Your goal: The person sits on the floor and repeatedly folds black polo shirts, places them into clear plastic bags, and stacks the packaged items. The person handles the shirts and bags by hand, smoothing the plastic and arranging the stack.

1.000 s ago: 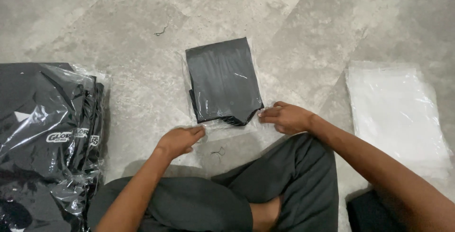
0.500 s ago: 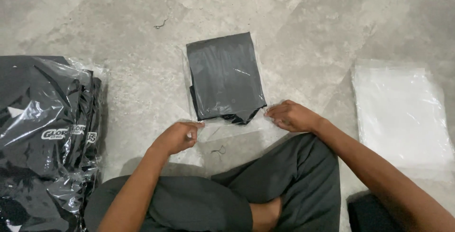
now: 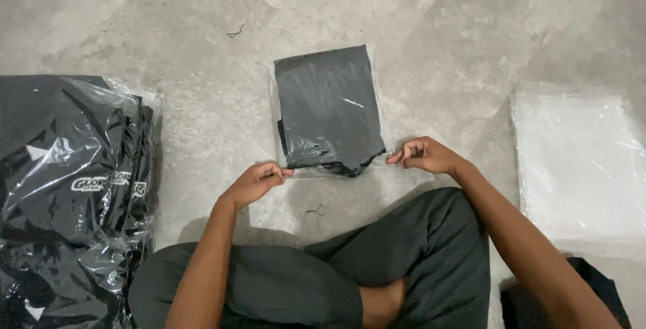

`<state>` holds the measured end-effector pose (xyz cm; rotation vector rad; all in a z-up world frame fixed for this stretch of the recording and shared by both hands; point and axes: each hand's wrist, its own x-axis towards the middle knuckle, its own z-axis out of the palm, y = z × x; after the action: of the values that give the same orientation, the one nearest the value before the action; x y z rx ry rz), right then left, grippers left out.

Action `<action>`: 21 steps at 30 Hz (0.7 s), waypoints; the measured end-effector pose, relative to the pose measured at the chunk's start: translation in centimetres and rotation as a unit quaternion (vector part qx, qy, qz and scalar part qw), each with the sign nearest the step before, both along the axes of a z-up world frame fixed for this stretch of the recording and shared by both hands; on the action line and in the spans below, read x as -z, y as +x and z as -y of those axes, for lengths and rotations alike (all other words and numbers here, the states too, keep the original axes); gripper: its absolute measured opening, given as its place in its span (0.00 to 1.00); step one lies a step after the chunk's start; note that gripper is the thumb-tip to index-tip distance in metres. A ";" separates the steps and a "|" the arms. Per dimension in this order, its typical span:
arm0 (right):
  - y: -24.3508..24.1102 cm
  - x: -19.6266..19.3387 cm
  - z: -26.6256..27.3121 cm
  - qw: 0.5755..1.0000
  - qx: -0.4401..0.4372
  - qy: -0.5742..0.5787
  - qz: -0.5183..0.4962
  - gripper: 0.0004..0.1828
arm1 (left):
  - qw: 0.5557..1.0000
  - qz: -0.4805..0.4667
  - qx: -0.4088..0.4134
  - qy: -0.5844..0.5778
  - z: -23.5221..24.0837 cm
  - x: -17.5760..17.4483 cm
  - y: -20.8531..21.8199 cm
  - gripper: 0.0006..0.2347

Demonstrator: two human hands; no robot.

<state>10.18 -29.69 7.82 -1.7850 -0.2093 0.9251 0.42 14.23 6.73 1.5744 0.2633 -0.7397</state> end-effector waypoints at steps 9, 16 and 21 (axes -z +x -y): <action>0.4 2.6 1.4 0.998 0.054 -0.020 -0.002 0.08 | 0.983 -0.116 -0.134 0.044 1.4 1.5 0.3 0.09; 1.0 6.3 0.9 0.963 0.117 -0.230 0.071 0.10 | 0.964 -0.036 -0.176 0.197 2.7 7.8 -0.2 0.10; 0.7 8.8 1.8 0.929 0.151 -0.330 0.072 0.08 | 0.935 -0.003 -0.178 0.306 3.9 12.9 0.0 0.07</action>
<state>10.91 -31.53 -1.02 -2.4202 0.3227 0.6775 0.44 10.34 -6.22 2.0300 0.8231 -0.3869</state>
